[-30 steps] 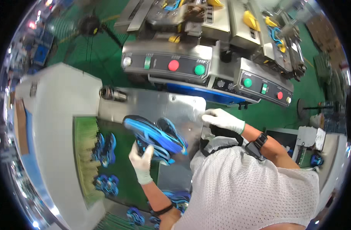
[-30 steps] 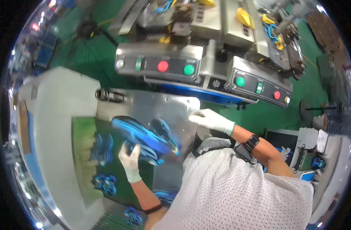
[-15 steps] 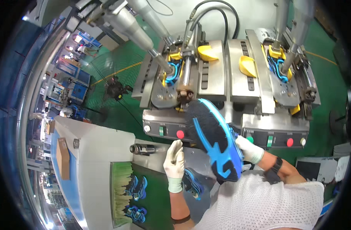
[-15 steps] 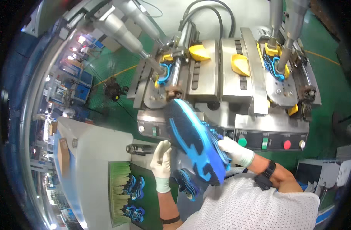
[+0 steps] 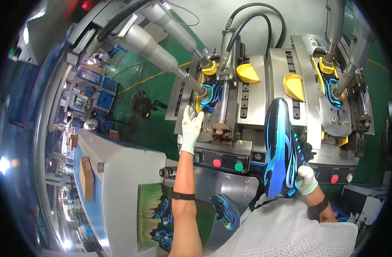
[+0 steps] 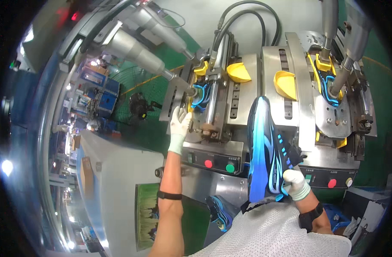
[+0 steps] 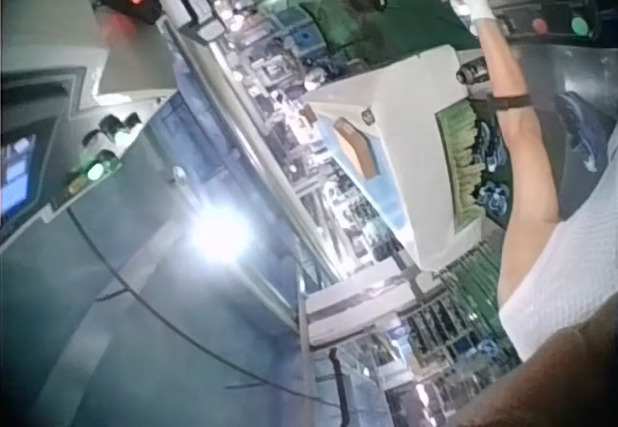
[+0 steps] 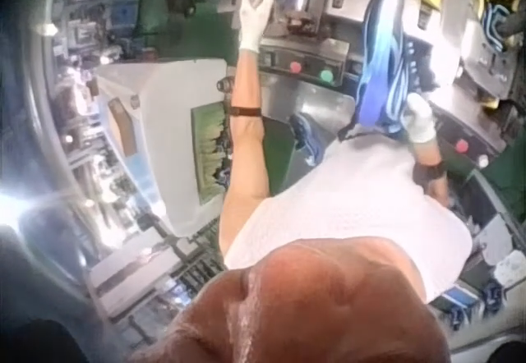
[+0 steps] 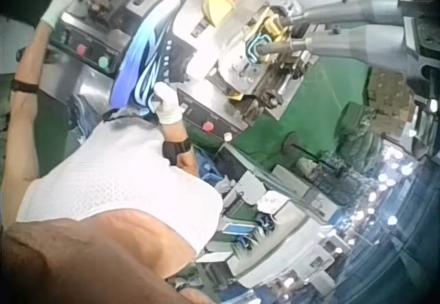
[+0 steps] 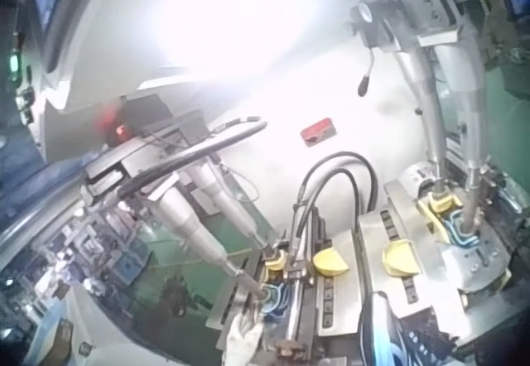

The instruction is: The operator is seen using a lasting machine to shape and attach shoe uppers to soles in an industrial setting.

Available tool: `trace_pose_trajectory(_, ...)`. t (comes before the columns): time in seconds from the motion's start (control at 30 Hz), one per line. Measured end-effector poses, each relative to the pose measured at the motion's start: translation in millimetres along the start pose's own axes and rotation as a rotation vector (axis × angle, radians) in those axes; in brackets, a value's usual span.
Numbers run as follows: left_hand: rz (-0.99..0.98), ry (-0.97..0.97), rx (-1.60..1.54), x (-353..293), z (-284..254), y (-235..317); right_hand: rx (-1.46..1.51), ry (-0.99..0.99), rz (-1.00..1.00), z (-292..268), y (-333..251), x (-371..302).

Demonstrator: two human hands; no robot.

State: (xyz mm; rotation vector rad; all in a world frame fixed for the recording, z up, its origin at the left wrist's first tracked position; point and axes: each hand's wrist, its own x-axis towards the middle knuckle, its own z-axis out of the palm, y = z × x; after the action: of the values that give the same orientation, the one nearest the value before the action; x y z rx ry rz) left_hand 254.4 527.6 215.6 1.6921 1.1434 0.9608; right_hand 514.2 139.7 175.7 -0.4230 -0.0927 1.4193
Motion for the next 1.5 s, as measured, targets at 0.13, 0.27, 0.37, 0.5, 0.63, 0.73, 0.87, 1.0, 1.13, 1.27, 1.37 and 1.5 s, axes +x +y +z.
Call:
trace_pose_trajectory(0.13,-0.065,-0.002,0.164,52.7,29.5,-35.3,-0.065,0.005,0.015,20.1,-2.0,-13.0)
trace_pose_trajectory(0.27,-0.289,0.004,0.736,86.8,86.5,-74.3,-0.161,0.114,-0.044,16.7,-1.5,-41.1)
trace_pose_trajectory(0.37,-0.049,0.168,0.33,114.0,70.6,-120.1,-0.218,0.216,-0.1,70.3,-11.2,-32.7)
trace_pose_trajectory(0.5,-0.018,0.017,0.184,173.4,2.4,-170.4,-0.417,0.242,-0.079,81.4,-7.5,-15.1)
trace_pose_trajectory(0.63,-0.347,0.127,0.227,113.4,4.1,-99.1,-0.406,0.308,-0.03,90.6,-4.6,-2.5)
trace_pose_trajectory(0.73,-0.337,0.089,-0.002,37.4,-16.9,-62.9,-0.425,0.193,-0.078,109.4,5.9,21.2)
trace_pose_trajectory(0.87,-0.036,0.259,-0.053,-93.6,-73.4,-25.5,-0.471,0.121,0.032,142.4,31.4,80.9)
trace_pose_trajectory(1.0,-0.18,0.374,0.061,-225.6,-121.2,-24.0,-0.472,-0.019,0.2,163.2,72.4,217.4)
trace_pose_trajectory(1.13,-0.377,0.52,0.111,-342.6,-144.9,-23.2,-0.648,-0.005,0.204,150.7,111.8,358.6)
trace_pose_trajectory(1.27,-0.623,0.713,0.191,-446.3,-150.9,-47.9,-1.027,0.315,-0.027,103.1,132.8,457.7)
trace_pose_trajectory(1.37,-0.821,0.824,0.286,-506.6,-143.5,-52.6,-1.327,0.606,-0.127,76.7,171.7,500.8)
trace_pose_trajectory(1.5,-0.92,0.994,0.395,-568.9,-121.1,-71.7,-1.834,0.272,-0.171,37.7,139.3,539.3)
